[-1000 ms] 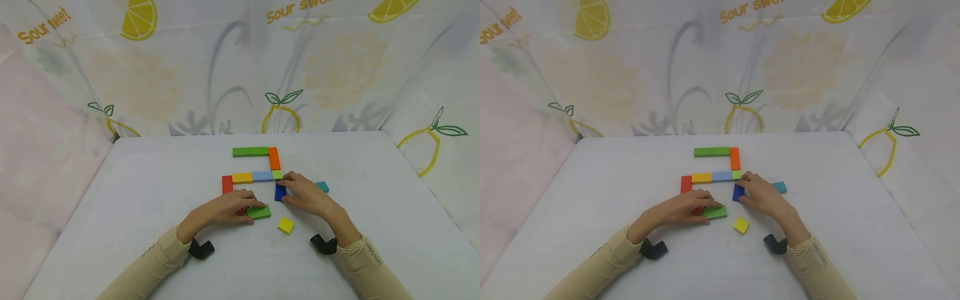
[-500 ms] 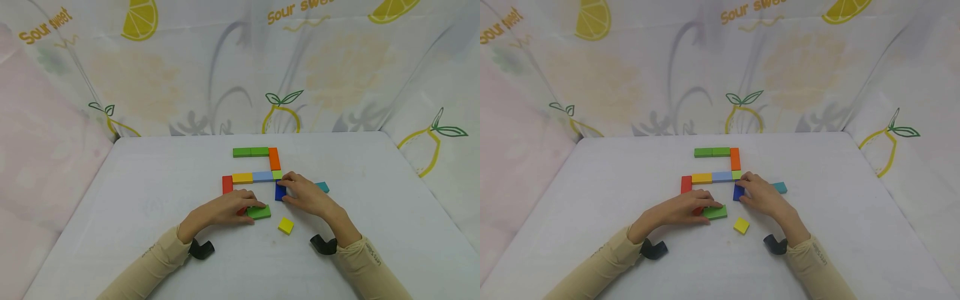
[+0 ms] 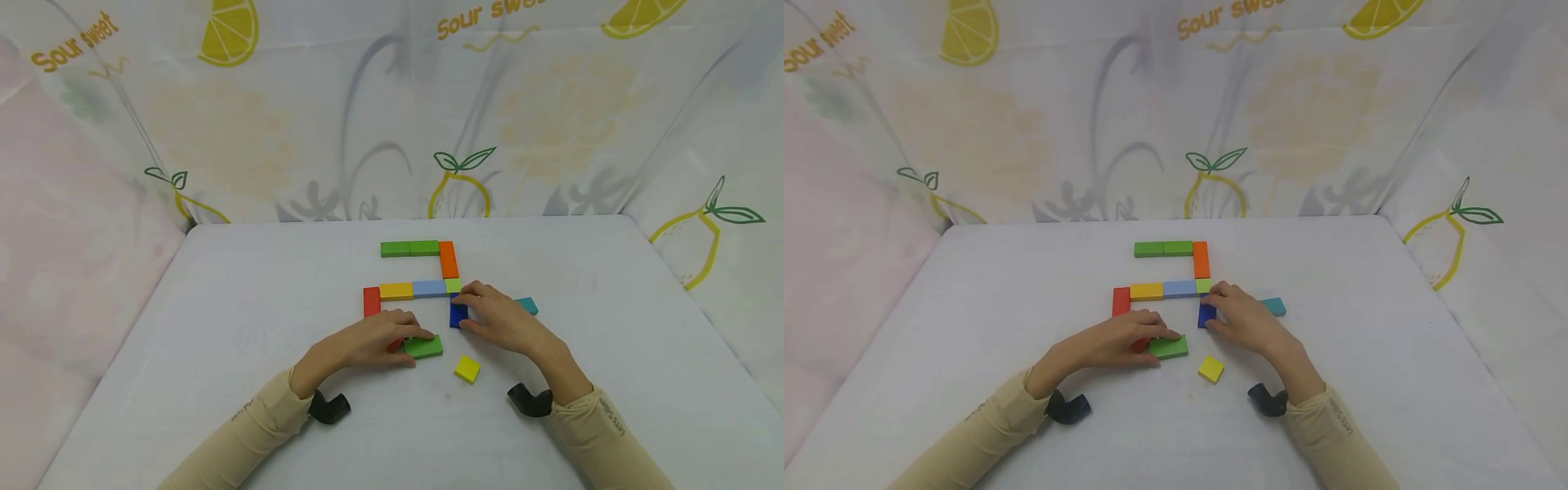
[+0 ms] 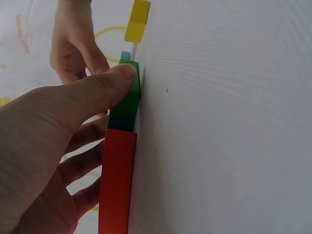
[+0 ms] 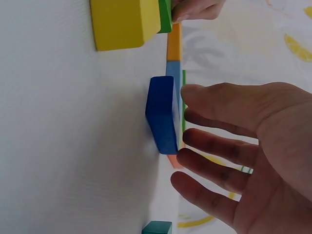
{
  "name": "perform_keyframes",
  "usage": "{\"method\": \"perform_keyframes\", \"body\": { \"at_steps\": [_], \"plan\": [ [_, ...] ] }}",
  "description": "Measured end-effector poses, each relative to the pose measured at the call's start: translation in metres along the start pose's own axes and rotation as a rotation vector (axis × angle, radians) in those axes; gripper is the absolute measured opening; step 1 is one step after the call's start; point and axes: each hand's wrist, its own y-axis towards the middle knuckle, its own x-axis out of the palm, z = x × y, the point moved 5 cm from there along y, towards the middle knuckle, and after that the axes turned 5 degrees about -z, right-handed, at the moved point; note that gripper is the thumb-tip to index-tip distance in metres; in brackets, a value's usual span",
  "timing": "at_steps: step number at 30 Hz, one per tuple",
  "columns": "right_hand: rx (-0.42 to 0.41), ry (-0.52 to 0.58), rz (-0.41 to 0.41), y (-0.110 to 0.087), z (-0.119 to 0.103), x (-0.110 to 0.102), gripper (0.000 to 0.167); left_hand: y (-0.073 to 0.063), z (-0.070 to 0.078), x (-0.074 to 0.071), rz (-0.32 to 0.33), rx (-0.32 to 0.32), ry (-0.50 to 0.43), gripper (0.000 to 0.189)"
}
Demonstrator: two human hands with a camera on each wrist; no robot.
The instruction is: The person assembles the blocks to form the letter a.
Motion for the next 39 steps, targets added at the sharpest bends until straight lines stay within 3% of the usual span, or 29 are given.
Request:
{"method": "perform_keyframes", "body": {
  "at_steps": [12, 20, 29, 39],
  "plan": [
    [-0.028, 0.058, -0.035, -0.007, -0.006, -0.004, 0.032, 0.000, 0.000, -0.001, 0.010, 0.011, -0.002, 0.044],
    [0.016, 0.119, -0.119, -0.016, -0.009, 0.000, 0.031, 0.000, -0.001, 0.001, 0.008, 0.011, -0.020, 0.045],
    [-0.100, 0.192, -0.171, -0.028, -0.009, 0.010, 0.032, 0.000, -0.005, 0.004, 0.006, -0.008, -0.036, 0.045],
    [-0.113, 0.174, -0.170, -0.037, -0.007, 0.019, 0.036, -0.001, -0.002, 0.002, 0.016, 0.000, -0.046, 0.045]
  ]
}}
